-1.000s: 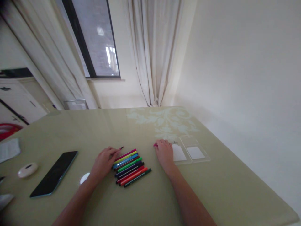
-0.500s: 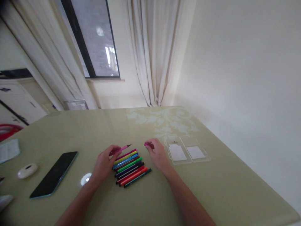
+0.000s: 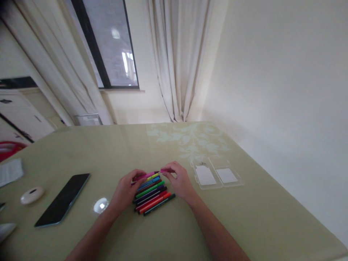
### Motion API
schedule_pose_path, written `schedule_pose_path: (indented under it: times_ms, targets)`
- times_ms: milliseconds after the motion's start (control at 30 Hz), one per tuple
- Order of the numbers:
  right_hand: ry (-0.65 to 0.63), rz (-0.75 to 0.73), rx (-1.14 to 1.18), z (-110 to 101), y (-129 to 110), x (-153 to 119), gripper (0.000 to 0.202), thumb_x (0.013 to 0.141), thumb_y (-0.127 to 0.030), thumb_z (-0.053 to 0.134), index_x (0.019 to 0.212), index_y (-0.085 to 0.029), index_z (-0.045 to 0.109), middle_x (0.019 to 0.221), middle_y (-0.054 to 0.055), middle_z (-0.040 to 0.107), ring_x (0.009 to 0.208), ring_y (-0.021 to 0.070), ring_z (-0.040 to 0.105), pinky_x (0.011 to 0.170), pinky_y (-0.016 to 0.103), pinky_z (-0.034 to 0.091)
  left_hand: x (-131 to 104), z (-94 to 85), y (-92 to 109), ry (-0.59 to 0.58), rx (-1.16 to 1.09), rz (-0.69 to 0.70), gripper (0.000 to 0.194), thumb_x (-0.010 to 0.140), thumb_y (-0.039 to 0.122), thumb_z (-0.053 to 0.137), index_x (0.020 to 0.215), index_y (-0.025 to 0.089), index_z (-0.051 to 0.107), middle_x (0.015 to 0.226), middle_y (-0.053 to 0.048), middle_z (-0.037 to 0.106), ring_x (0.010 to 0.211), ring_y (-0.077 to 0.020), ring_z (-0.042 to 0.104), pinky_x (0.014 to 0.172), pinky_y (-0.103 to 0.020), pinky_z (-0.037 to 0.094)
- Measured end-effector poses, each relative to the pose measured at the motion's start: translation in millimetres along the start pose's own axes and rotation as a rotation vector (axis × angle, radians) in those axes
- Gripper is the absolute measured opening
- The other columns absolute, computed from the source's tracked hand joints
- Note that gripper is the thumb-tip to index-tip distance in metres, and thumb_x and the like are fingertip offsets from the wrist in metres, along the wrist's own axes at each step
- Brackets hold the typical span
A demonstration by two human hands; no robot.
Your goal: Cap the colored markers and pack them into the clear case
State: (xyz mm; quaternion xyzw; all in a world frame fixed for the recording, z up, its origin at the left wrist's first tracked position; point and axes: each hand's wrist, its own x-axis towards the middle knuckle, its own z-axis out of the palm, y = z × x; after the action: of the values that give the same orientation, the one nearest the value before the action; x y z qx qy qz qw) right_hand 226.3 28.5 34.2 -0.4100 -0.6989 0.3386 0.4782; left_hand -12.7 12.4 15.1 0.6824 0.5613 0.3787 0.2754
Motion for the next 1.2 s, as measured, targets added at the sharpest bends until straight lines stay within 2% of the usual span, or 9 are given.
schedule_pose_path:
  times_ms: [300,467,767,967,1067,1200]
  targets:
    - [-0.011,0.005,0.022,2.1,2.0,-0.9,0.014,0.092,-0.035,0.07,0.096,-0.023,0.077,0.094,0.005,0.074,0.09,0.0195,0.071,0.084,0.033,0.058,-1.9,2.8,4.9,-0.021,-0.033,0.014,0.022,0.094,0.042,0.061,0.1,0.023,0.071,0.099,-0.005,0.077,0.093,-0.0236,0.071,0.09,-0.038,0.055]
    - [-0.037,0.073,0.037,2.4,2.1,-1.9,0.015,0.089,-0.036,0.074,0.092,-0.022,0.079,0.091,0.005,0.077,0.086,0.0199,0.073,0.082,0.032,0.057,-3.6,2.5,9.8,-0.041,-0.057,0.041,0.024,0.095,0.042,0.062,0.102,0.024,0.075,0.101,-0.003,0.079,0.095,-0.0224,0.072,0.092,-0.036,0.056]
    - [-0.02,0.197,0.157,2.6,3.0,-2.1,0.022,0.08,-0.042,0.081,0.085,-0.021,0.08,0.084,0.005,0.08,0.08,0.0213,0.074,0.079,0.034,0.059,-5.0,-0.9,13.3,0.007,-0.093,0.105,0.019,0.091,0.038,0.068,0.1,0.027,0.081,0.097,-0.001,0.082,0.088,-0.021,0.075,0.084,-0.032,0.059]
    - [-0.036,0.279,0.268,5.1,4.1,-2.7,0.024,0.072,-0.041,0.087,0.08,-0.02,0.079,0.078,0.004,0.079,0.076,0.0219,0.074,0.077,0.035,0.06,-8.6,2.2,10.6,0.069,-0.103,0.226,0.017,0.093,0.036,0.068,0.096,0.027,0.082,0.095,-0.002,0.082,0.088,-0.0208,0.075,0.083,-0.032,0.06]
    - [-0.034,0.28,0.281,5.2,5.5,-2.7,0.026,0.07,-0.042,0.088,0.079,-0.02,0.078,0.078,0.004,0.079,0.075,0.022,0.074,0.076,0.035,0.06,-9.4,3.6,10.4,0.081,-0.097,0.222,0.018,0.094,0.037,0.067,0.097,0.027,0.081,0.096,-0.002,0.081,0.089,-0.0208,0.075,0.084,-0.032,0.059]
    - [-0.06,0.232,0.214,5.5,5.1,-2.1,0.029,0.073,-0.045,0.087,0.082,-0.019,0.077,0.078,0.004,0.078,0.075,0.0215,0.074,0.075,0.034,0.059,-9.2,7.6,12.9,0.031,-0.044,0.196,0.02,0.096,0.039,0.063,0.1,0.026,0.078,0.096,-0.003,0.079,0.088,-0.0209,0.074,0.083,-0.033,0.059]
